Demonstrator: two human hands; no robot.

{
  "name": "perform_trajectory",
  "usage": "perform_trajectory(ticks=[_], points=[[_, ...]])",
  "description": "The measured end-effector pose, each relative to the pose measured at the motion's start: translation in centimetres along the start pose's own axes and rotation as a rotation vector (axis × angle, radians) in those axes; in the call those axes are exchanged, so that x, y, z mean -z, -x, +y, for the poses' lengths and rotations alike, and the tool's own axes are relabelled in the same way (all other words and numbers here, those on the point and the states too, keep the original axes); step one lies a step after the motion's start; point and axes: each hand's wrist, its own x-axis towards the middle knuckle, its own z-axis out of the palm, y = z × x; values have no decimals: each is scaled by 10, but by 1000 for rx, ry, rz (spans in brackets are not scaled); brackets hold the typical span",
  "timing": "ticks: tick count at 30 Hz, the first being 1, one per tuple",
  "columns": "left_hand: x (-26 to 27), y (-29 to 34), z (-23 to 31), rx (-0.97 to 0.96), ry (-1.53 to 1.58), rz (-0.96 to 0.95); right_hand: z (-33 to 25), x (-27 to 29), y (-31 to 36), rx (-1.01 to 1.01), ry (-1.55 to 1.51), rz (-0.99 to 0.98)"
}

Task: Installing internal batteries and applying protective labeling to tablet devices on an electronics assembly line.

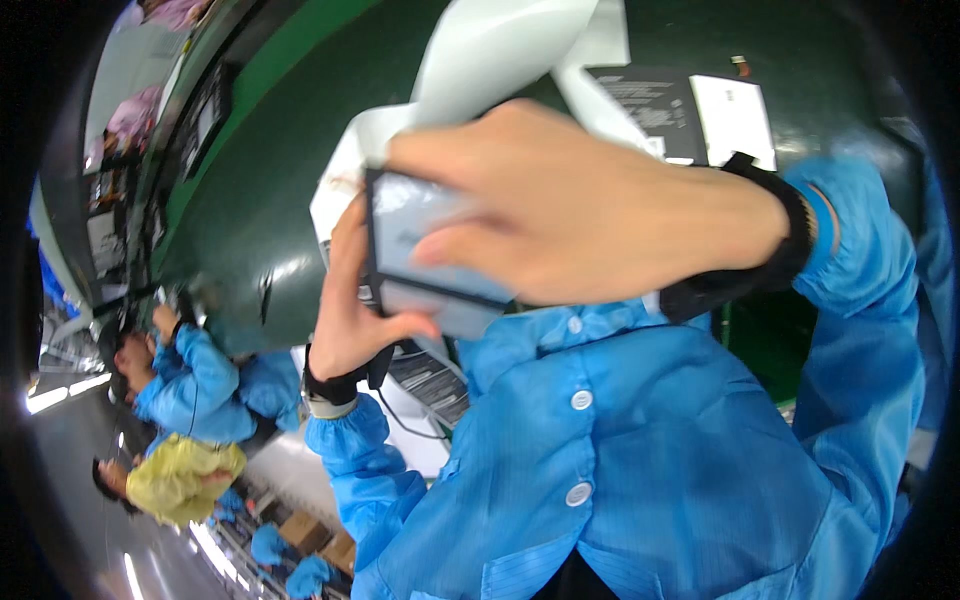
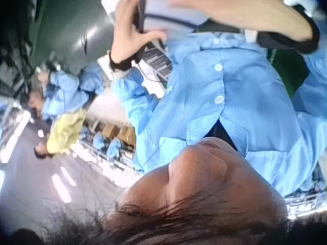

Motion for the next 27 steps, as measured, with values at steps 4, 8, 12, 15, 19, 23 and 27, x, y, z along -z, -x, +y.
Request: perform_trajectory(ticks=[4,8,12,15,19,23,27], points=[[-1,-6,-9,-16,-329,-144,-5,64,74,-346,-156,390],[15,-41,-23,-77,-244,-164,25,126,207,-402,-166,1027],[27,-49,-34,-22,-234,-71,41,121,211,-280,-493,1263],[29,-58,-47,-30,-273,-23,56,109,219,-304,-851,1105],[37,-67,-58,-43,-371,67,54,60,209,-553,-741,1120],[46,-61,-85,-7,-470,179,72,43,189,-613,-520,1042],[50,-56,-91,87,-395,179,85,52,181,-584,-461,1077]])
